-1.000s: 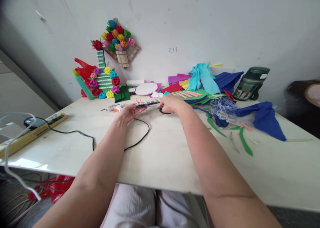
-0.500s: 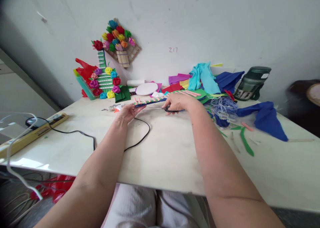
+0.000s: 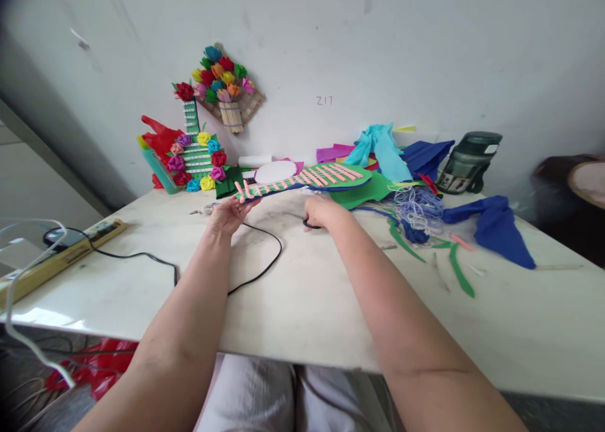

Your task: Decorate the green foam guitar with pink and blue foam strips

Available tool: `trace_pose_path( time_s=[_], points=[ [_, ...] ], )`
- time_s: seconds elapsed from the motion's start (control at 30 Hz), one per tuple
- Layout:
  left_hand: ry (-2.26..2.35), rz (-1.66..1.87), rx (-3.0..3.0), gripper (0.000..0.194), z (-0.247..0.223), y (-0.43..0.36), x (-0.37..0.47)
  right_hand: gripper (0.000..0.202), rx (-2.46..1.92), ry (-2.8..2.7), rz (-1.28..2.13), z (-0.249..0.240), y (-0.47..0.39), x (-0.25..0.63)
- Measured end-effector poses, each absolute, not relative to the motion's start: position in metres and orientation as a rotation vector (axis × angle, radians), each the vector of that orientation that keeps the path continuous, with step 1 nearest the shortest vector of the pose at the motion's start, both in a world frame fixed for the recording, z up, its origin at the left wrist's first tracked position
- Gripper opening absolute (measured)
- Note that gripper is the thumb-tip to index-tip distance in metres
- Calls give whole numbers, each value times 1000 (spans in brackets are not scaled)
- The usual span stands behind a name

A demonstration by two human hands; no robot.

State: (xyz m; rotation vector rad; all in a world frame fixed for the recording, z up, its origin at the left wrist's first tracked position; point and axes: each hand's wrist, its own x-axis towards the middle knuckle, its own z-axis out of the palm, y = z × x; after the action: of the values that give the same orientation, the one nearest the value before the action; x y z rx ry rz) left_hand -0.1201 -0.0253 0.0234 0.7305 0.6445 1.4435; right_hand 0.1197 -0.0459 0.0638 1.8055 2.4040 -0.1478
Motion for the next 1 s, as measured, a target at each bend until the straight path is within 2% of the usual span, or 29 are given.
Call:
trace_pose_path(
  time_s=[0.17, 0.43, 0.63, 0.87, 1.0],
  points=[
    [628, 1472, 725, 49, 25, -26, -120, 24, 1852, 2417, -131, 50, -41, 120],
    [644, 1406, 731, 40, 16, -16, -96, 32, 1785, 2377, -389, 58, -50, 124],
    [776, 1314, 601, 33, 19, -17, -85, 43, 1841, 2466, -213, 69, -53, 124],
    [840, 1293, 594, 43, 23, -22, -85, 30, 1820, 2785, -149, 56, -56, 97],
    [848, 1275, 683, 36, 22, -22, -87, 30, 1810, 2848, -207, 45, -58, 78]
  ],
)
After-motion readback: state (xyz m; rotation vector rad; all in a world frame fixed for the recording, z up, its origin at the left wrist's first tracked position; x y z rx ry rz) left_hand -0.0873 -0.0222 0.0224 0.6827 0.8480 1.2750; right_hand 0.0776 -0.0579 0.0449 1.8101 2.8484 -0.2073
